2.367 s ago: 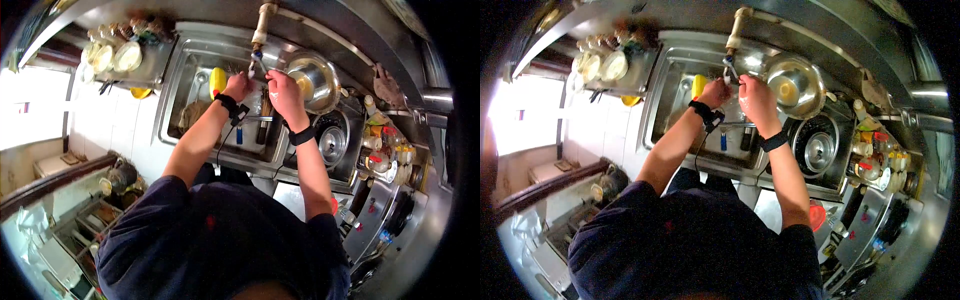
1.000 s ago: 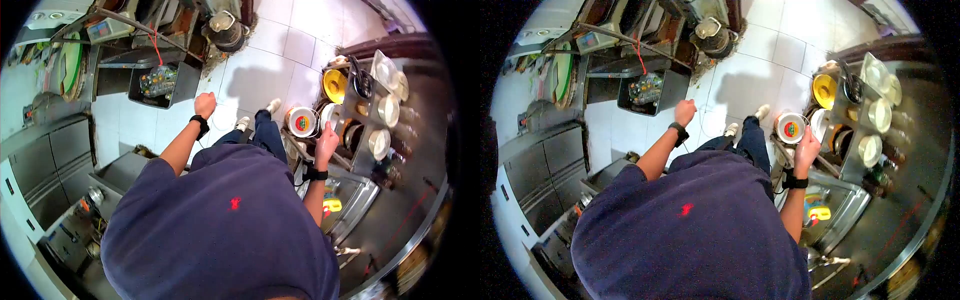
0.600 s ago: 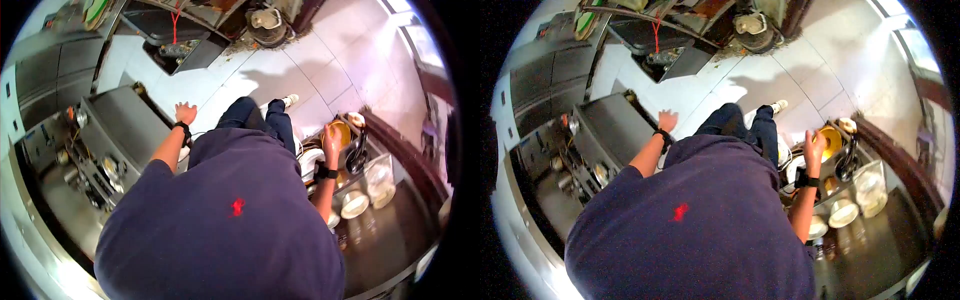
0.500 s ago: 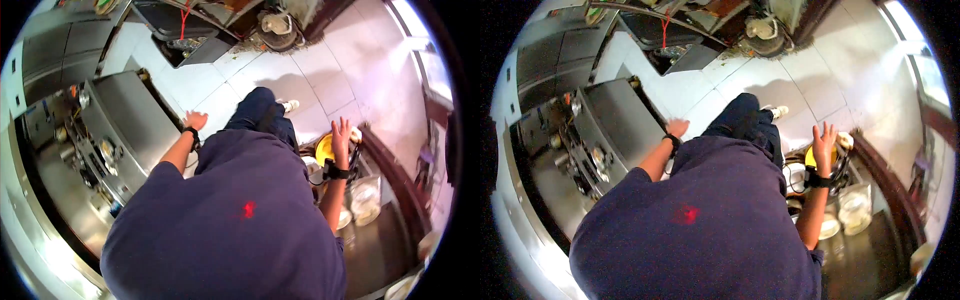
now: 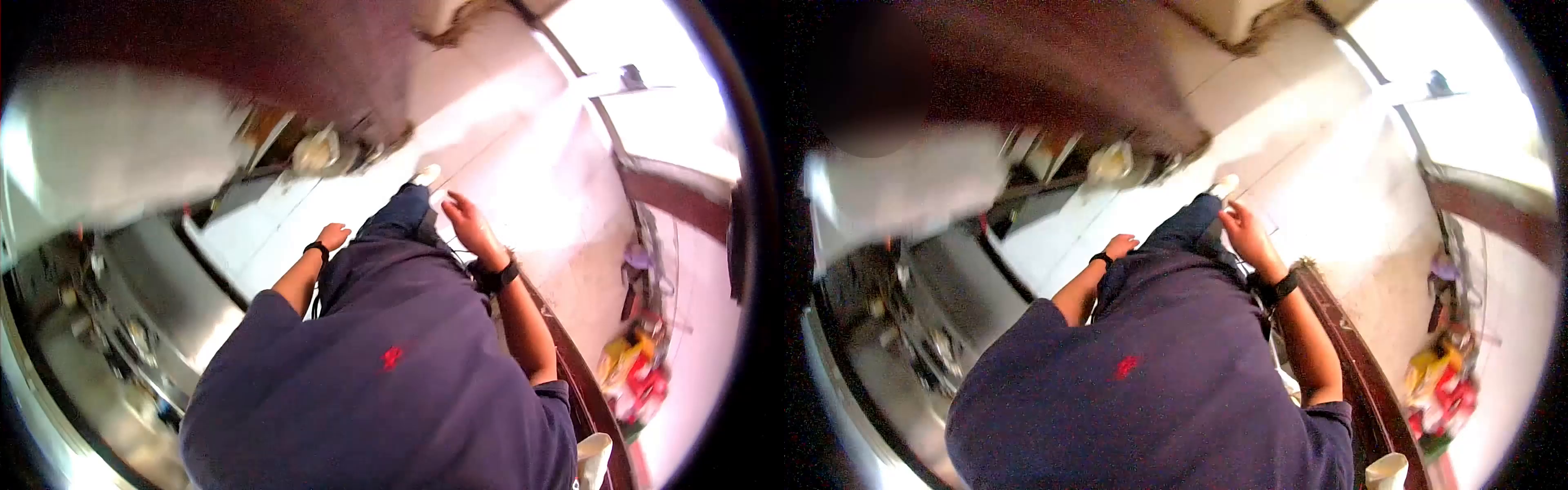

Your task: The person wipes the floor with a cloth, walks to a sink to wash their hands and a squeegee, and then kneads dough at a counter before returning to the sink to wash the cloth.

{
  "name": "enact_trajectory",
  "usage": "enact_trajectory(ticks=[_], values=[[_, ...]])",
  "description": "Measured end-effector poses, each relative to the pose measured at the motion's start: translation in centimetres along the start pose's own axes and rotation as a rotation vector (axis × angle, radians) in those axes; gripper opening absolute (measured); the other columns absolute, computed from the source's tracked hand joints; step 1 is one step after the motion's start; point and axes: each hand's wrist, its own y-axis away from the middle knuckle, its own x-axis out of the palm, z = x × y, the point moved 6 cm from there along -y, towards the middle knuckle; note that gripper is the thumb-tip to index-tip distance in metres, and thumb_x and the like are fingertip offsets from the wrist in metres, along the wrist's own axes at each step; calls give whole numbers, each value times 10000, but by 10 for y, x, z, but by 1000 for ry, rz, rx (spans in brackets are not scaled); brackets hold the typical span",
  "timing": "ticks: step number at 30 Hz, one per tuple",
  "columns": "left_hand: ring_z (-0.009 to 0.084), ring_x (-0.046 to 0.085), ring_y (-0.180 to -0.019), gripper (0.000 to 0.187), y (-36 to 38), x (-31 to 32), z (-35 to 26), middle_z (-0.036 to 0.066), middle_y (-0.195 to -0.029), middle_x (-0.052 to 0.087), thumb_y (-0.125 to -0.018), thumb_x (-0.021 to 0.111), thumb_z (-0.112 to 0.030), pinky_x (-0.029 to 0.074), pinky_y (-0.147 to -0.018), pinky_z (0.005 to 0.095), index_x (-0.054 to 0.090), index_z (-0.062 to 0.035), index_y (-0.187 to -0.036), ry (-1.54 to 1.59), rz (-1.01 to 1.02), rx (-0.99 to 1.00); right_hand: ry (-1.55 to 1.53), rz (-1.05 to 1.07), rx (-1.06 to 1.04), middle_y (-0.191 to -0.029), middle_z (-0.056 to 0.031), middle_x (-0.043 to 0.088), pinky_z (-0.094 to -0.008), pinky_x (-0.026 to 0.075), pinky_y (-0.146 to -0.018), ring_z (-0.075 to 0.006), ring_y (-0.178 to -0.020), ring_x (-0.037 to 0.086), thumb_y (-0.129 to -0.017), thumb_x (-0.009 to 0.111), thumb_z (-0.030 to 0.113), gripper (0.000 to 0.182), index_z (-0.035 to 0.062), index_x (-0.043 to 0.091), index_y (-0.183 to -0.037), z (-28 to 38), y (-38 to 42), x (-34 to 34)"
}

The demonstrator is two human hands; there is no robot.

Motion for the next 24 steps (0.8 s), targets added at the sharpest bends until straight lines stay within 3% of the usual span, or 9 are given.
enact_trajectory(ticks=[6,7,9,11,13,15,16,19,24], values=[[302,620,-809,372,-134,-110,-281,181,-851,670,-833,520,-330,457,-749,374,665,8,-894,248,91,137,199,-467,200,-1350,-259,455,-451,325,-1060,-411,-1293,389,-906,569,293,554,-12,427,-1346,-52,0,-203],[315,626,-840,370,-151,-118,-331,185,-877,671,-825,533,-324,471,-768,387,666,10,-914,209,91,161,430,-597,241,-1401,-257,402,-476,284,-1084,-426,-1330,330,-907,561,282,567,2,397,-1373,-58,4,-235],[336,614,-960,397,-190,-122,-426,206,-940,665,-823,543,-319,454,-880,407,661,34,-959,-23,-61,305,208,-841,210,-1477,-249,274,-499,165,-1128,-418,-1392,185,-903,553,274,603,-1,351,-1400,-59,9,-312],[418,341,-1313,615,-213,-121,-507,295,-1334,454,-814,568,-357,231,-1127,426,513,52,-1269,-454,-149,416,284,-983,334,-1467,-252,296,-498,173,-1126,-411,-1385,214,-906,549,283,617,3,336,-1413,-96,9,-356],[429,202,-1383,689,-264,-111,-578,272,-1452,316,-813,581,-372,177,-1140,483,429,20,-1359,-262,28,478,-300,-626,502,-1440,-252,345,-501,180,-1119,-406,-1359,273,-918,531,315,620,21,329,-1425,-177,-28,-390],[421,166,-1398,685,-266,-128,-683,262,-1469,289,-820,587,-377,161,-1136,509,429,6,-1365,-476,-64,546,179,-786,668,-1434,-252,349,-468,227,-1110,-424,-1345,280,-902,555,333,650,10,328,-1418,-184,-55,-458],[414,129,-1412,681,-273,-139,-739,253,-1486,261,-826,593,-382,145,-1133,535,429,-8,-1371,-678,-168,587,547,-914,572,-1421,-275,347,-439,264,-1100,-434,-1334,284,-885,586,326,676,-15,322,-1407,-160,-71,-503],[390,67,-1431,689,-322,-148,-860,240,-1514,203,-832,606,-394,123,-1127,562,416,-38,-1391,-381,-215,713,15,-1036,134,-1409,-304,338,-441,276,-1094,-440,-1332,290,-870,613,306,696,-34,316,-1401,-172,-143,-612],[403,121,-1419,589,-332,-208,-1054,251,-1482,273,-836,612,-369,145,-1143,508,521,-19,-1301,-439,-256,942,93,-987,-263,-1475,-318,221,-415,225,-1123,-409,-1405,182,-882,614,282,776,-15,192,-1462,-46,-260,-813]])
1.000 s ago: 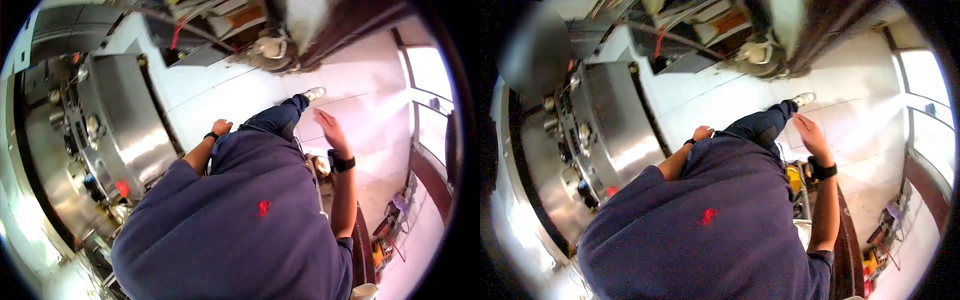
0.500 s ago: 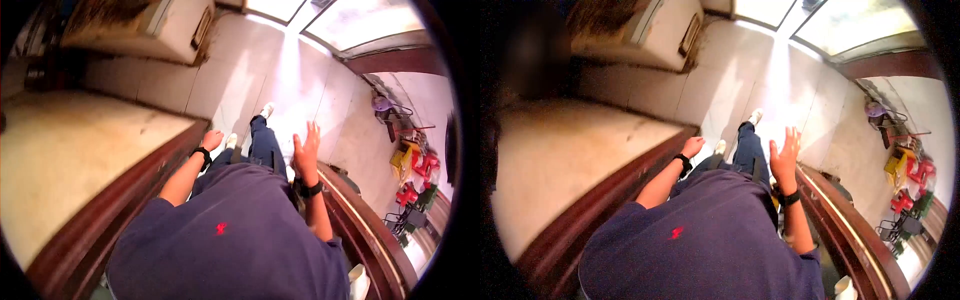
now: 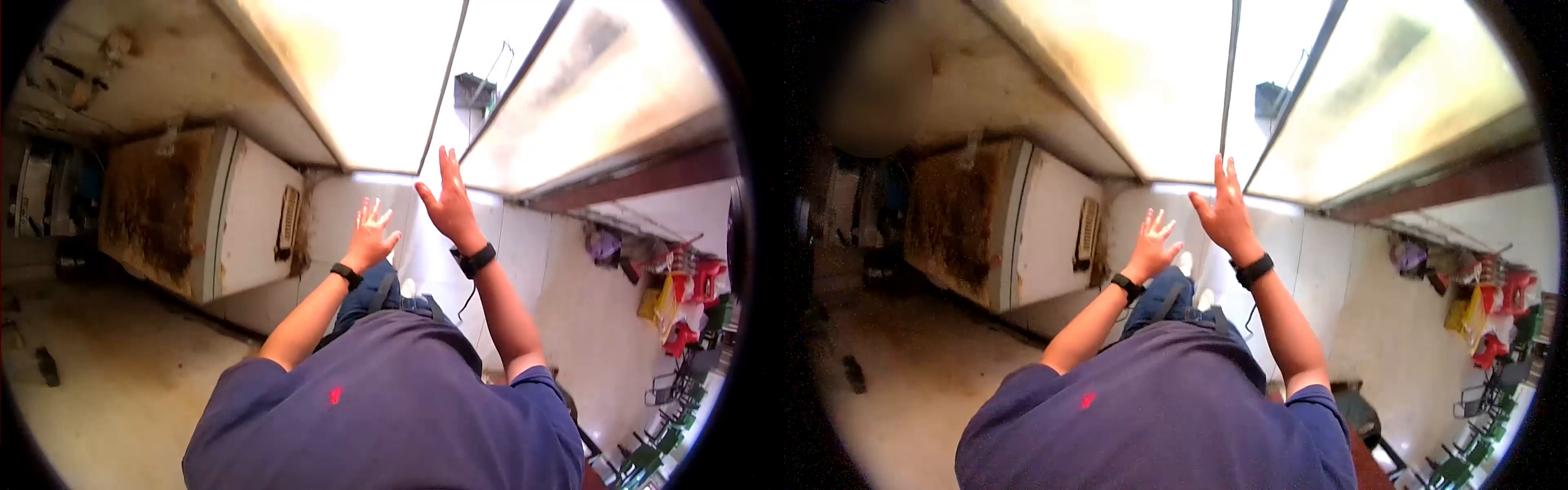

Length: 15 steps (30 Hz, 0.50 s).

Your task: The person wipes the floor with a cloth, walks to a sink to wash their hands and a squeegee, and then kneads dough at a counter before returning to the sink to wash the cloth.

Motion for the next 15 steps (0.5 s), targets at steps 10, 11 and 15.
enact_trajectory(ticks=[10,11,15], values=[[391,565,-1059,348,-304,-3,13,266,-1128,595,-775,630,-187,440,-925,451,630,28,-1050,254,195,223,-22,48,-128,-1448,-370,202,-432,202,-1132,-451,-1392,161,-889,582,416,916,-63,48,-1458,1,-312,50],[373,566,-1053,343,-332,4,19,256,-1084,616,-783,635,-190,439,-911,448,622,28,-1048,421,107,314,-24,117,-134,-1450,-357,220,-428,200,-1135,-438,-1395,169,-890,578,416,897,-66,79,-1457,5,-333,51],[308,414,-1296,526,-448,-34,14,175,-1367,469,-829,676,-249,350,-1066,393,509,-38,-1280,333,127,756,-29,238,-355,-1368,-303,413,-444,279,-1100,-436,-1305,356,-891,520,509,788,-14,285,-1432,16,-424,64]])
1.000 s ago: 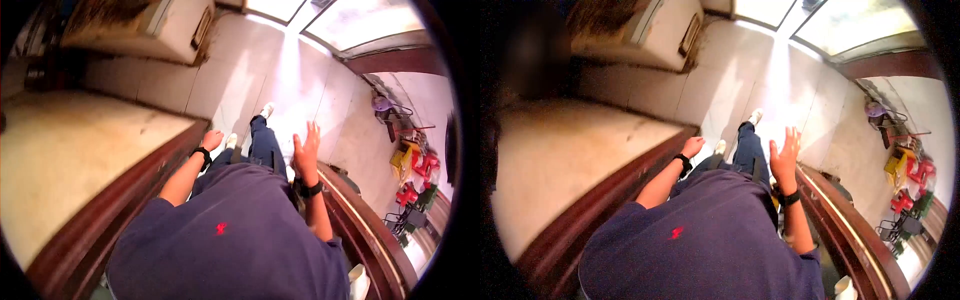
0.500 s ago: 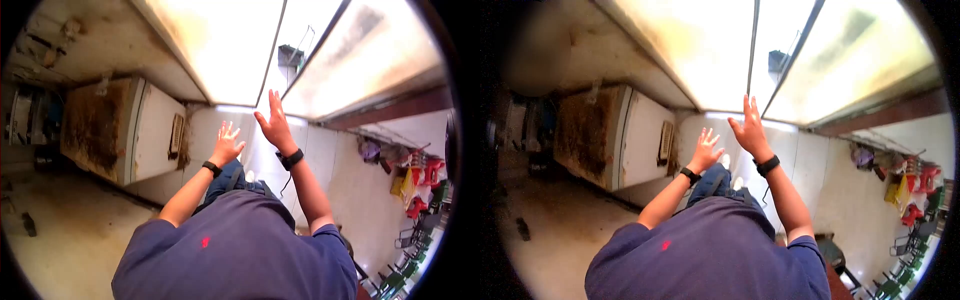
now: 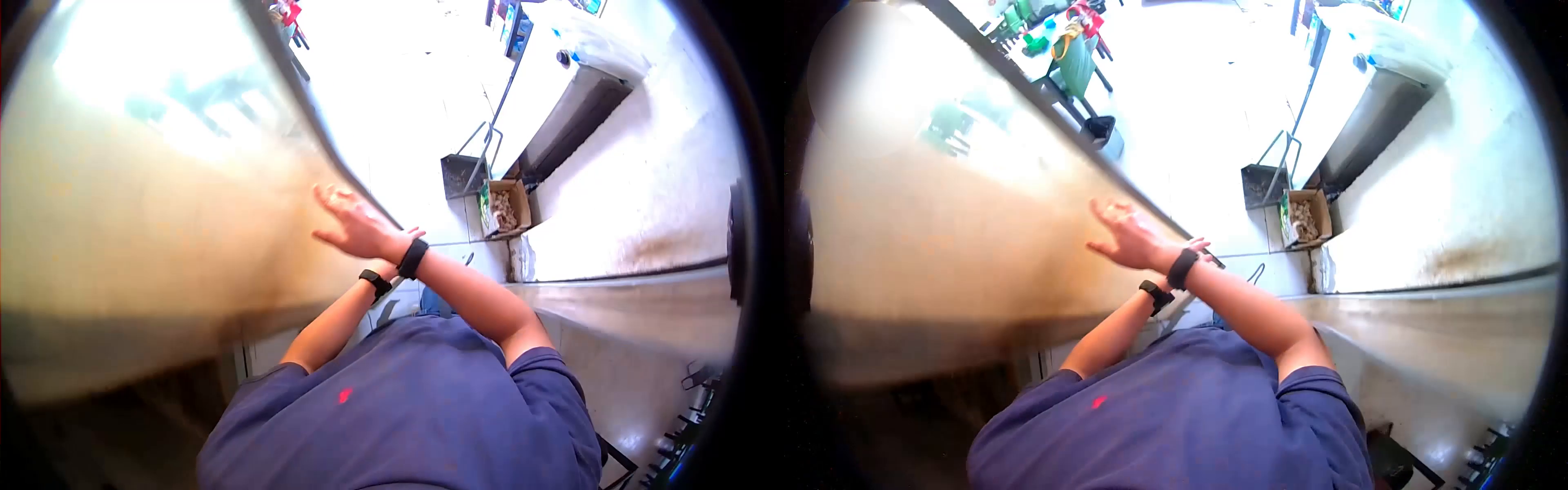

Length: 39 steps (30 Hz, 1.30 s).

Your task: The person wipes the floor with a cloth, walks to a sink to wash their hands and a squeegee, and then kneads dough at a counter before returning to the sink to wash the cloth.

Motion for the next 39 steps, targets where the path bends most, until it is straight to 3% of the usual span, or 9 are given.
enact_trajectory(ticks=[2,6,12,17,20,22,24,32,39], values=[[340,461,-1251,419,-51,-26,57,197,-1299,531,-833,661,-237,373,-1049,397,588,-18,-1183,-48,-70,-636,-4,67,-129,-1382,-215,448,-474,274,-1097,-408,-1309,366,-884,511,534,736,100,318,-1446,-8,-40,7],[353,515,-1184,377,-118,-109,115,220,-1220,578,-853,627,-228,408,-1010,396,606,5,-1149,-26,-281,-668,-59,160,-417,-1352,-136,506,-527,245,-1092,-382,-1305,365,-894,512,509,580,227,437,-1395,5,-96,9],[343,561,-1130,447,-118,-237,244,224,-1190,598,-857,627,-231,437,-970,385,556,28,-1215,-34,-513,-943,-618,843,-446,-1064,-167,662,-366,479,-886,-325,-983,619,-888,602,320,356,62,652,-1128,-50,-190,-32],[251,579,-1095,467,-51,-331,267,186,-1192,607,-905,601,-250,452,-936,333,510,38,-1261,-89,-896,-1317,-650,487,-462,-1065,-165,654,-379,486,-850,-330,-948,622,-873,614,266,311,31,654,-1072,-130,-288,-71],[265,620,-971,490,-13,-356,308,216,-1081,650,-880,610,-255,476,-847,327,527,89,-1218,144,-974,-1278,-389,492,-513,-1240,-165,575,-370,434,-975,-331,-1148,529,-884,615,249,391,26,583,-1204,-176,-355,-77],[274,631,-976,474,15,-344,352,217,-1085,653,-874,605,-247,479,-860,337,547,89,-1203,113,-1040,-1265,-527,813,-68,-1264,-147,564,-385,393,-1023,-324,-1222,474,-886,617,236,429,27,545,-1255,-215,-390,-65],[284,631,-1008,445,21,-343,407,222,-1108,646,-869,604,-251,474,-885,339,584,84,-1162,142,-908,-1448,-472,626,-237,-1243,-154,575,-391,387,-1025,-321,-1218,479,-890,615,236,445,41,529,-1281,-260,-431,-47],[331,587,-1106,449,-167,-525,523,215,-1159,623,-851,591,-295,450,-948,363,605,28,-1163,127,-648,-1354,-374,446,-76,-1038,-140,668,-401,395,-998,-319,-1151,534,-902,590,176,413,44,525,-1288,-369,-615,-54],[321,585,-1116,431,-300,-644,619,221,-1176,613,-867,578,-260,453,-950,349,590,41,-1176,51,-671,-1133,-369,409,128,-1243,-167,566,-443,308,-1064,-328,-1249,466,-920,568,242,420,76,513,-1302,-479,-724,-64]])
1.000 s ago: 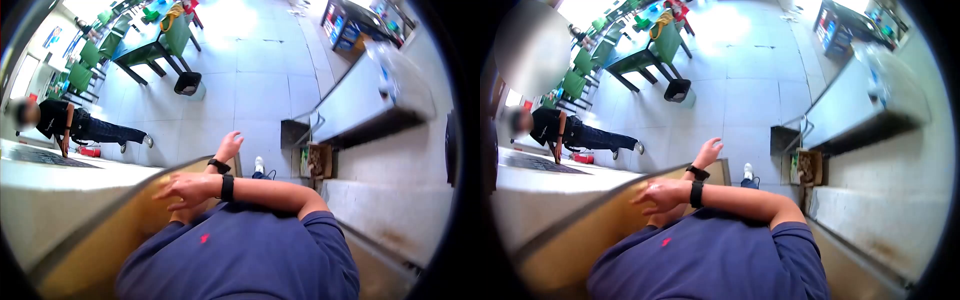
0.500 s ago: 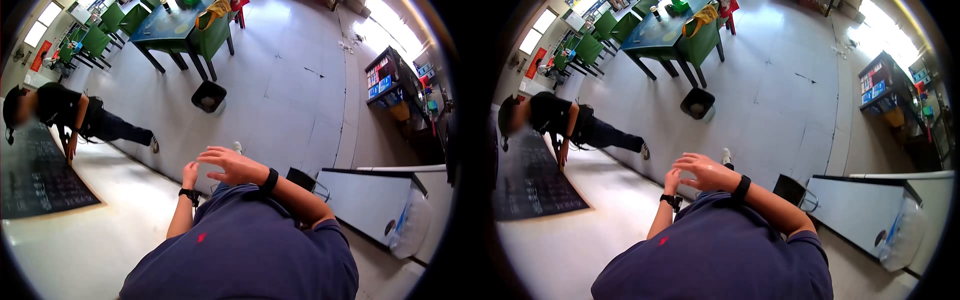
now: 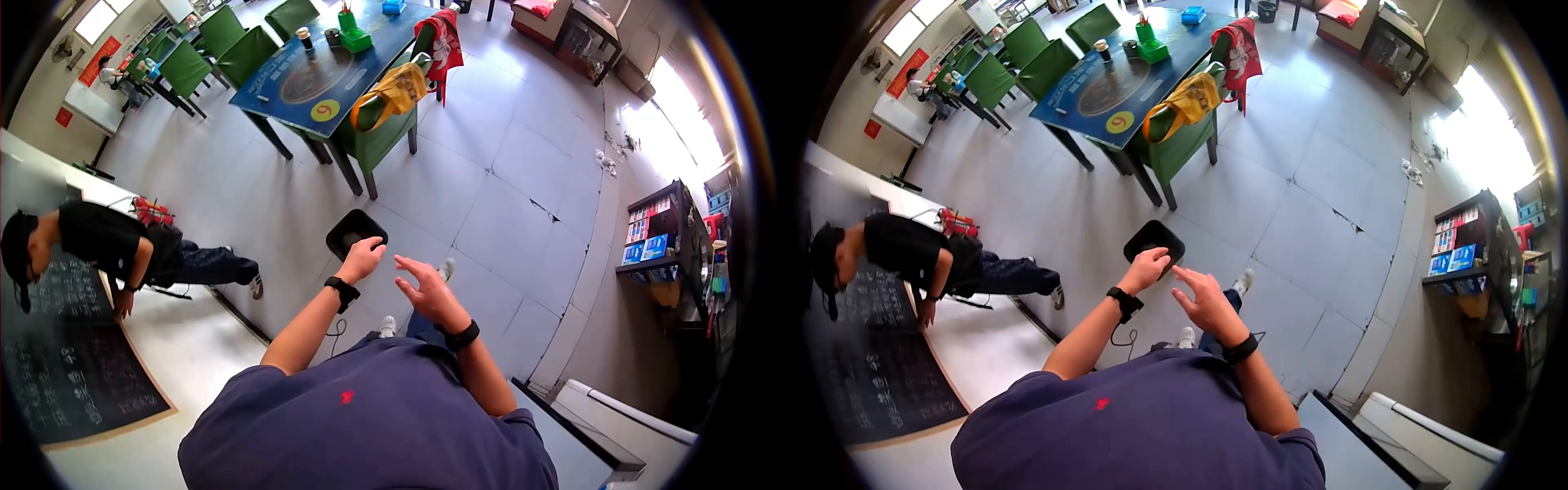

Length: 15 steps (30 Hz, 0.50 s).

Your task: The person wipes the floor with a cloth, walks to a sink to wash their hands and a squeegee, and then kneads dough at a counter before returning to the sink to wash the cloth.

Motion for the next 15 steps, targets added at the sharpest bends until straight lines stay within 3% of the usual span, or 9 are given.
enact_trajectory(ticks=[3,5,7,8,9,11,12,13,15], values=[[302,593,-1118,425,-59,26,-11,226,-1182,612,-875,585,-218,460,-948,338,566,55,-1201,-23,8,-1,162,-58,39,-1279,-175,539,-478,260,-1089,-334,-1273,439,-919,572,256,425,79,515,-1301,-45,-41,-62],[342,572,-1131,502,-95,47,-9,239,-1200,593,-857,595,-277,443,-964,360,536,40,-1241,41,3,-73,135,-148,63,-1284,-174,537,-514,236,-1098,-339,-1306,397,-916,572,256,426,86,516,-1303,-71,-67,-113],[344,555,-1157,569,-132,62,-15,248,-1228,574,-847,616,-285,434,-976,361,483,40,-1296,-10,35,-116,-178,-155,166,-1303,-173,524,-545,214,-1101,-341,-1327,366,-914,571,262,420,76,528,-1288,-109,-95,-163],[343,552,-1162,583,-155,62,-33,248,-1234,569,-847,618,-280,432,-977,358,466,41,-1311,-52,12,-97,116,-200,167,-1365,-171,469,-539,228,-1097,-343,-1314,379,-911,568,265,417,54,541,-1270,-112,-103,-190],[343,549,-1167,598,-171,62,-45,249,-1241,565,-847,619,-275,430,-978,356,449,41,-1325,-90,-9,-91,119,-210,176,-1365,-171,469,-539,228,-1097,-343,-1314,379,-911,568,265,417,54,541,-1270,-118,-114,-209],[336,544,-1177,625,-214,65,-82,247,-1259,555,-854,611,-263,424,-980,355,404,36,-1362,26,-48,-20,65,-290,219,-1418,-184,402,-552,207,-1100,-359,-1338,335,-902,574,277,450,56,525,-1291,-133,-132,-254],[311,552,-1173,630,-237,69,-98,237,-1264,557,-868,595,-245,422,-979,355,367,17,-1394,118,6,-19,541,-258,257,-1458,-192,338,-571,168,-1105,-373,-1377,261,-889,582,274,496,79,489,-1334,-126,-141,-276],[287,538,-1193,623,-261,73,-115,234,-1260,562,-877,586,-241,404,-996,350,361,3,-1404,187,76,-29,550,-278,273,-1458,-192,338,-571,168,-1105,-373,-1377,261,-889,582,274,496,79,489,-1334,-132,-149,-293],[265,514,-1221,634,-303,88,-137,233,-1261,563,-875,596,-251,386,-1014,344,358,-6,-1410,844,231,-332,360,-362,260,-1474,-199,307,-595,136,-1103,-400,-1398,193,-875,591,287,543,98,459,-1366,-149,-167,-331]])
